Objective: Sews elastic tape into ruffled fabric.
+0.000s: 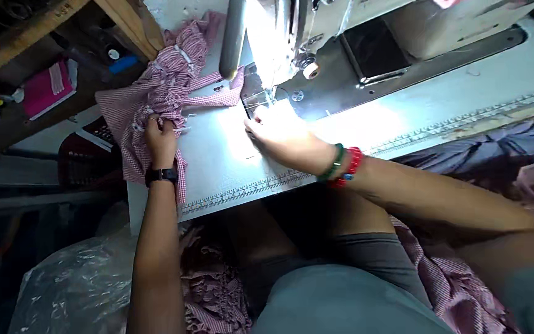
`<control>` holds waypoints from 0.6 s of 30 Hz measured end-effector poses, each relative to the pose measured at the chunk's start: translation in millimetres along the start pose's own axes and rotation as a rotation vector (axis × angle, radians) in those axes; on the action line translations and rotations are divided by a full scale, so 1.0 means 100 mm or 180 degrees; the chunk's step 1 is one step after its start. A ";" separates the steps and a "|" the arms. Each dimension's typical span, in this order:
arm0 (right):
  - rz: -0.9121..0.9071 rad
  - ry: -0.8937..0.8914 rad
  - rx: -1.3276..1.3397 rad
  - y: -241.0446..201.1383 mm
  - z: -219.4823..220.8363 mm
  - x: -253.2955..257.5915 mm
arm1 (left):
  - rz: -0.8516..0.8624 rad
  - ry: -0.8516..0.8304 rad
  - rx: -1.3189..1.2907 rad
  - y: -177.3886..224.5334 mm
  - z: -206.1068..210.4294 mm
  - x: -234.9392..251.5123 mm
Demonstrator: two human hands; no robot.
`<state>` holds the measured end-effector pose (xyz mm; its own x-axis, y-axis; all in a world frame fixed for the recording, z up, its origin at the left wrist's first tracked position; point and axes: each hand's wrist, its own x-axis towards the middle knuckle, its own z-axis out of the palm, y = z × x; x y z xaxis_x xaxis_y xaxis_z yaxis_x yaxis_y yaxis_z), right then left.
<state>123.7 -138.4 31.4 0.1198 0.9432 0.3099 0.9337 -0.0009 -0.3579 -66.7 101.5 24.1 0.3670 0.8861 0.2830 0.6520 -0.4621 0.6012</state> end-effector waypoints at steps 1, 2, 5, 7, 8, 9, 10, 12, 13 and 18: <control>0.0121 -0.0164 -0.0074 -0.08 0.08 0.21 | 0.0009 -0.0004 -0.0072 0.00 -0.02 -0.07; 0.0276 -0.0396 -0.0120 -0.15 0.12 0.40 | 0.0006 0.0010 -0.0141 -0.01 -0.03 -0.13; 0.0727 -0.0835 -0.0119 -0.22 0.18 0.77 | -0.0034 0.0108 -0.0394 -0.04 -0.06 -0.26; 0.0683 -0.0762 -0.0079 -0.20 0.18 0.73 | -0.0057 0.0007 -0.0354 -0.05 -0.17 -0.42; 0.0563 -0.0636 -0.0023 -0.18 0.15 0.63 | -0.0003 -0.0247 -0.0243 -0.02 -0.28 -0.58; 0.0449 -0.0444 0.0046 -0.15 0.10 0.51 | 0.0091 -0.0710 -0.0161 0.05 -0.42 -0.80; 0.0334 -0.0183 0.0168 -0.10 0.07 0.40 | 0.0214 -0.1295 -0.0164 0.17 -0.54 -1.06; 0.0290 0.0115 0.0379 -0.05 -0.04 0.27 | 0.0639 -0.2743 -0.0387 0.38 -0.66 -1.64; 0.0284 0.0183 0.0403 -0.06 -0.09 0.26 | 0.0918 -0.3498 -0.0495 0.53 -0.68 -1.94; -0.0100 0.0198 0.0076 -0.08 0.01 0.55 | 0.2119 -0.4657 -0.0679 1.03 -0.64 -2.39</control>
<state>122.9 -85.8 50.4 0.1121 0.9201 0.3753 0.9291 0.0369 -0.3680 -129.9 -155.6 66.0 0.8969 -0.3064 -0.3187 0.0745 -0.6058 0.7921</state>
